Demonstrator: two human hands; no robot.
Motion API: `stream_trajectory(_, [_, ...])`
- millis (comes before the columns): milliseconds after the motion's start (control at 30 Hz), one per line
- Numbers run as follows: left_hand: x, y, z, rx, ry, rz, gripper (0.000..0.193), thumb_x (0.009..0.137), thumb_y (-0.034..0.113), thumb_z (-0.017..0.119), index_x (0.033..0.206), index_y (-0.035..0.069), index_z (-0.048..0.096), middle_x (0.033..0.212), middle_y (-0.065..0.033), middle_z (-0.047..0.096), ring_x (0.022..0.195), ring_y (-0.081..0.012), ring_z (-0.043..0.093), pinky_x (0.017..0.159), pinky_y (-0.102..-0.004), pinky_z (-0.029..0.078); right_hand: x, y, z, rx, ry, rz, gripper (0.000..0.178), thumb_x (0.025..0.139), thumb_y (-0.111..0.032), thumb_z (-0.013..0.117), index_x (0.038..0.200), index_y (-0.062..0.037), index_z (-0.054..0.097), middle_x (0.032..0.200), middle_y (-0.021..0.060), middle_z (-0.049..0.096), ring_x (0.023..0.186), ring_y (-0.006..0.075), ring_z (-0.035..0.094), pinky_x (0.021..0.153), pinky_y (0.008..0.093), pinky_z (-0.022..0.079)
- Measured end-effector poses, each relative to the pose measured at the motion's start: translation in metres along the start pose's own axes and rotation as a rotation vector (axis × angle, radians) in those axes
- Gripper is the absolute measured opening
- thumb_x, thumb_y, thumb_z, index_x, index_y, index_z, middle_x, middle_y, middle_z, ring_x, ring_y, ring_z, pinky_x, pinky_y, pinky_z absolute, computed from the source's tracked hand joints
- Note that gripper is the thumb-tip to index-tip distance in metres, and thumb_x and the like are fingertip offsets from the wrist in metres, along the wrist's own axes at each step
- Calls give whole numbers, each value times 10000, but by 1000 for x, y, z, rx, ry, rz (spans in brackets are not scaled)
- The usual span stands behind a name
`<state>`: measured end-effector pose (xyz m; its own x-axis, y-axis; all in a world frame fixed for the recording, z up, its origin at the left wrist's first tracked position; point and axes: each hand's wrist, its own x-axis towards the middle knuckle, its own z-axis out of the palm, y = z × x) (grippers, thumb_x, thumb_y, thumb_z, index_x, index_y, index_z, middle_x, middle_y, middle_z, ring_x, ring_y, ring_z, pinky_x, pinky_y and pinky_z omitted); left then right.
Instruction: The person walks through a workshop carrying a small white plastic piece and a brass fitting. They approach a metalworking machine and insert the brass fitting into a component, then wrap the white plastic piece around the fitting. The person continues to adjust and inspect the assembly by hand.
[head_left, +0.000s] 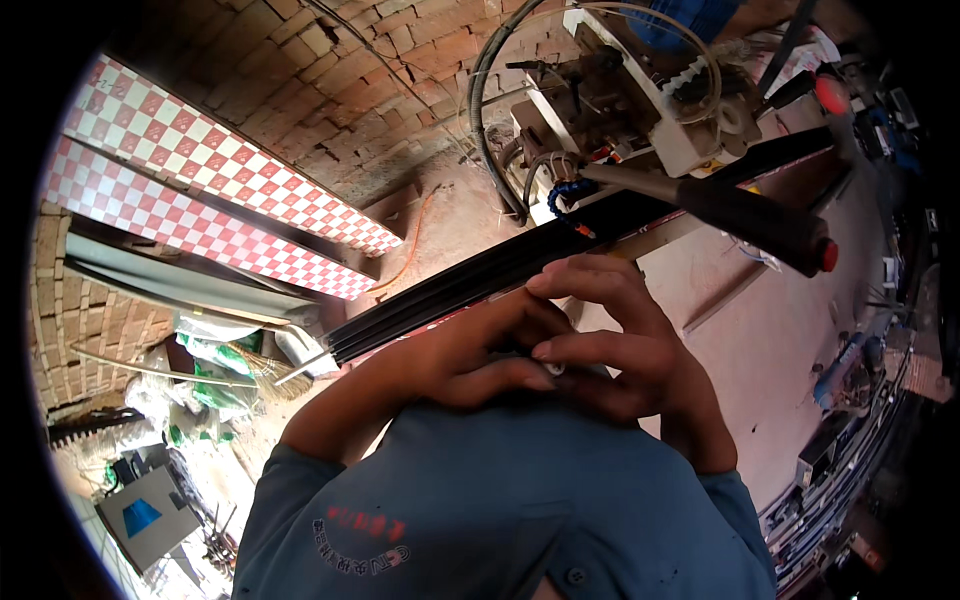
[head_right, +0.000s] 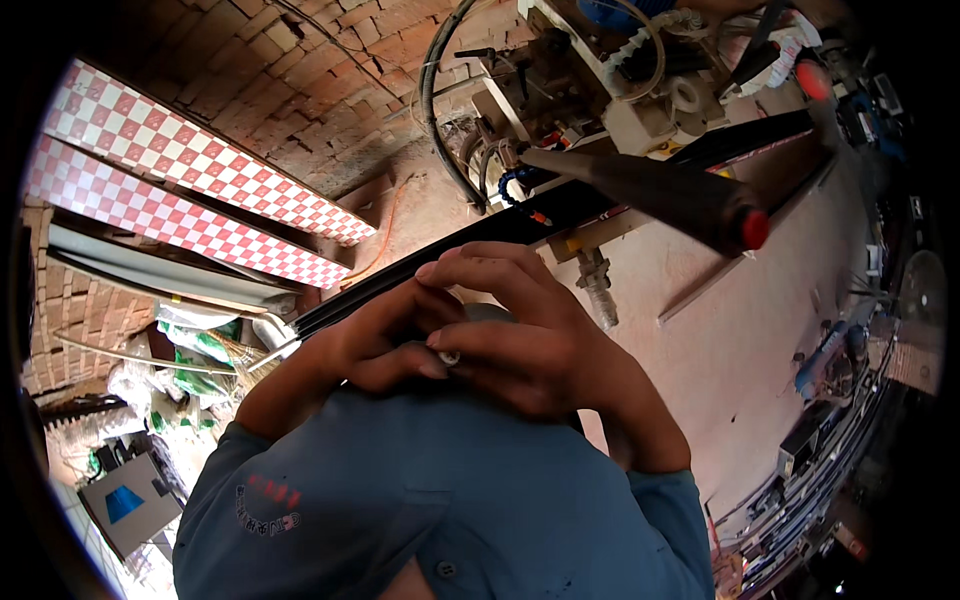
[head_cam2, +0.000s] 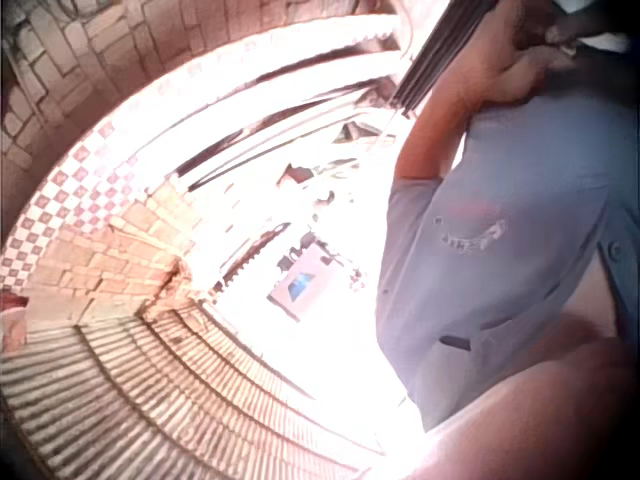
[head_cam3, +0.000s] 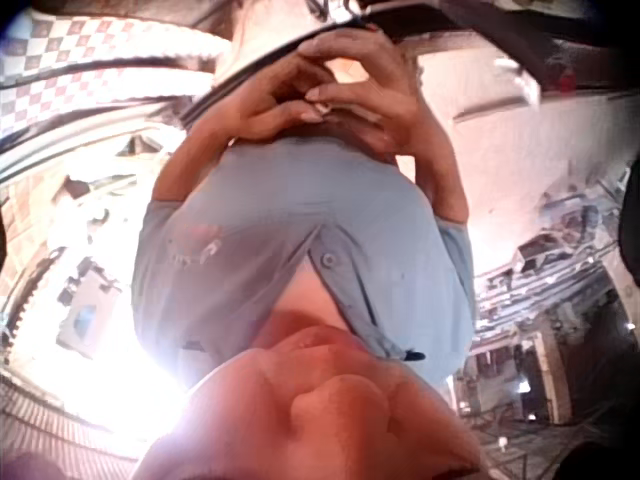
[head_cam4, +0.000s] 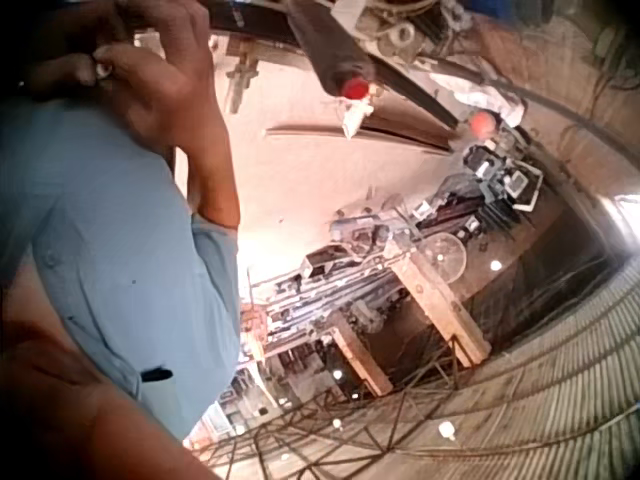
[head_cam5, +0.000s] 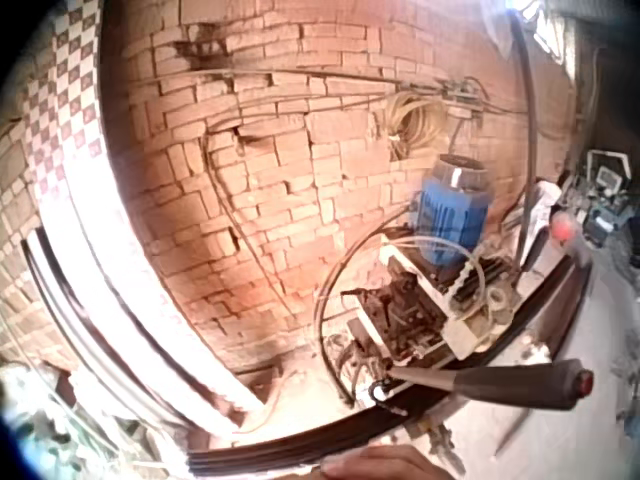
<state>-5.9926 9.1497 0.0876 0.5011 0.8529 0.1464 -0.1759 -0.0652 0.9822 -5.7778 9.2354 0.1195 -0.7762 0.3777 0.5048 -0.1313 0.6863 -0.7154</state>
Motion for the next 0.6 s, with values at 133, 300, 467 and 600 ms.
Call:
stream_trajectory(133, [-29, -8, -27, -27, -100, -4, 354, 932, 96, 703, 1225, -3, 531, 1090, -126, 638, 1015, -206, 657, 841, -323, 521, 11, -16, 33, -79, 11, 103, 314, 678, -43, 805, 967, -63, 683, 1321, 146, 605, 1226, 388, 546, 974, 475, 487])
stream_trajectory(300, [-50, -12, -49, -320, -225, -306, 314, 935, 76, 701, 1203, 0, 556, 988, -72, 648, 925, -132, 643, 768, -292, 502, 16, -37, 66, -245, 51, 197, 286, 663, -56, 813, 914, -45, 676, 1259, 120, 641, 1185, 348, 586, 937, 441, 527])
stream_trajectory(467, [-61, -24, -50, -359, -277, -225, 228, 931, 103, 709, 1114, -4, 626, 942, -71, 674, 875, -128, 649, 749, -285, 498, 4, -56, 91, -282, 187, 268, 309, 671, -64, 831, 944, -46, 688, 1145, 114, 668, 1077, 329, 623, 870, 422, 535])
stream_trajectory(600, [-60, -16, -38, -123, -305, -9, 222, 918, 122, 708, 1072, -30, 658, 937, -121, 686, 846, -193, 676, 741, -313, 505, -15, -80, 90, -280, 245, 295, 354, 667, -65, 840, 995, -46, 708, 1008, 95, 686, 917, 298, 651, 759, 379, 529])
